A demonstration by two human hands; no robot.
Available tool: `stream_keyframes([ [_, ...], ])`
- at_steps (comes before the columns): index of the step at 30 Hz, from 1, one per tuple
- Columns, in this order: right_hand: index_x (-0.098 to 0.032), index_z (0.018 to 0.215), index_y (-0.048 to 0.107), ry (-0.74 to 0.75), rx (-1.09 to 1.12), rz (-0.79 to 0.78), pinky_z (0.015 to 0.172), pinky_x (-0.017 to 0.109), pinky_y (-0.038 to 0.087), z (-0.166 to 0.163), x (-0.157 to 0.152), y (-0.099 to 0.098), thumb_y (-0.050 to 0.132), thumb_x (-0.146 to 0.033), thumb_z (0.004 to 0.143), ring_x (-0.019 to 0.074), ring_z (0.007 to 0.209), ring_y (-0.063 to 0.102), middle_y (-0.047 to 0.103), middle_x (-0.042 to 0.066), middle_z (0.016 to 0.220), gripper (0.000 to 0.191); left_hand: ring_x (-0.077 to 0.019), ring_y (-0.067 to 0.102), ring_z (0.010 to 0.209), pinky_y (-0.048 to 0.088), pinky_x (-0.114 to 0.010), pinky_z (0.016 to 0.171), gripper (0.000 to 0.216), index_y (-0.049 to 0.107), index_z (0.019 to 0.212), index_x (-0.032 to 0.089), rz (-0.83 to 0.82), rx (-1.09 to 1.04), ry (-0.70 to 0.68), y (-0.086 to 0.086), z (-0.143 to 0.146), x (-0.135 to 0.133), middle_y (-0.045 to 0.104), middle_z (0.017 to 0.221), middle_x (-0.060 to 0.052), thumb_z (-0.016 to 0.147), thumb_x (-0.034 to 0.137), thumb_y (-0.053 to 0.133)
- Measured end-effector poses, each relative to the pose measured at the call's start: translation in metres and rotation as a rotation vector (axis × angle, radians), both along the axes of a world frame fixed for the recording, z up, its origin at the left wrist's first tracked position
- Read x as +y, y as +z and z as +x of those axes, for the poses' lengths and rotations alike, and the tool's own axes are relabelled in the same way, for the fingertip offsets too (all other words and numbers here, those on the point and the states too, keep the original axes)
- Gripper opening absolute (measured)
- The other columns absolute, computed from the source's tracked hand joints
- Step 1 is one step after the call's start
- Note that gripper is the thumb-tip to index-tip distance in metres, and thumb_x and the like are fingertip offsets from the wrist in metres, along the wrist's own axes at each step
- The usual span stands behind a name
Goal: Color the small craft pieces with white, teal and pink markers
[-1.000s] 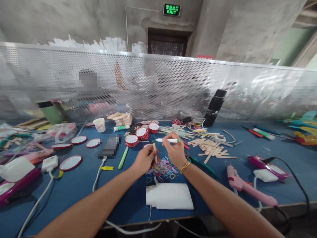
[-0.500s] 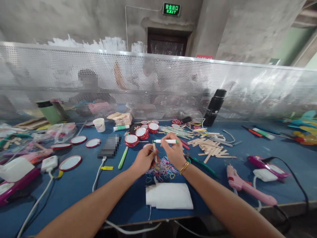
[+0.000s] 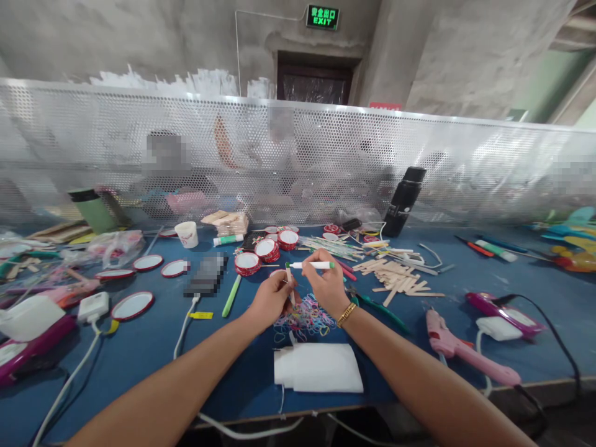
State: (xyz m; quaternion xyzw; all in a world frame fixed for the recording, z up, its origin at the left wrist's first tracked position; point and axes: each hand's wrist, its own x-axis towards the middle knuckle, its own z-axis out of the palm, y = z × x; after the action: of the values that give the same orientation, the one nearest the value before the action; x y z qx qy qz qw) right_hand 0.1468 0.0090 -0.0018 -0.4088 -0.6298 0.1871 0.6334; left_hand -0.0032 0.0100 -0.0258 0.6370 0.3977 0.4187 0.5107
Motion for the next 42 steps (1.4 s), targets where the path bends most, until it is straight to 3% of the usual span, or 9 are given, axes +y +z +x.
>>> stream_keyframes([
  [20,-0.021,0.070,0.055,0.021,-0.012,0.000,0.059,0.027,0.041,0.0000,-0.0007,0.0006,0.057,-0.027,0.083,0.0134,0.059,0.051,0.056,-0.003,0.062,0.015,-0.0099,0.052,0.039,0.035,-0.020,0.037,0.029,0.052,0.089,0.020,-0.007,-0.010,-0.001,0.0005,0.0000,-0.0002,0.066,0.063,0.002,0.088,0.048,0.057],
  [26,-0.021,0.068,0.054,-0.032,-0.018,0.019,0.060,0.027,0.041,0.0012,0.0006,0.0001,0.058,-0.026,0.082,0.0132,0.059,0.050,0.056,-0.003,0.062,0.015,-0.0100,0.051,0.038,0.036,-0.021,0.037,0.031,0.052,0.090,0.020,-0.019,-0.029,0.011,-0.0006,0.0005,0.0009,0.065,0.061,0.003,0.086,0.051,0.059],
  [31,-0.021,0.069,0.055,0.021,-0.026,0.012,0.060,0.027,0.040,0.0005,0.0002,-0.0007,0.057,-0.027,0.083,0.0132,0.059,0.050,0.056,-0.003,0.063,0.016,-0.0100,0.052,0.038,0.035,-0.020,0.037,0.030,0.052,0.088,0.020,-0.008,-0.018,0.007,0.0002,0.0012,0.0005,0.066,0.062,0.002,0.087,0.049,0.059],
  [37,-0.020,0.068,0.054,-0.044,-0.020,0.014,0.061,0.027,0.041,0.0014,0.0002,0.0006,0.058,-0.025,0.082,0.0134,0.059,0.051,0.056,-0.003,0.062,0.015,-0.0100,0.051,0.038,0.035,-0.020,0.037,0.029,0.052,0.088,0.020,-0.024,-0.033,0.025,0.0015,0.0008,0.0001,0.066,0.061,0.002,0.087,0.048,0.060],
  [42,-0.020,0.069,0.055,0.008,-0.011,0.006,0.060,0.027,0.041,-0.0001,-0.0005,0.0002,0.058,-0.027,0.083,0.0135,0.059,0.051,0.056,-0.003,0.063,0.016,-0.0096,0.051,0.038,0.036,-0.020,0.037,0.028,0.052,0.089,0.020,-0.010,-0.033,0.007,0.0013,0.0002,-0.0005,0.066,0.062,0.003,0.088,0.048,0.058],
])
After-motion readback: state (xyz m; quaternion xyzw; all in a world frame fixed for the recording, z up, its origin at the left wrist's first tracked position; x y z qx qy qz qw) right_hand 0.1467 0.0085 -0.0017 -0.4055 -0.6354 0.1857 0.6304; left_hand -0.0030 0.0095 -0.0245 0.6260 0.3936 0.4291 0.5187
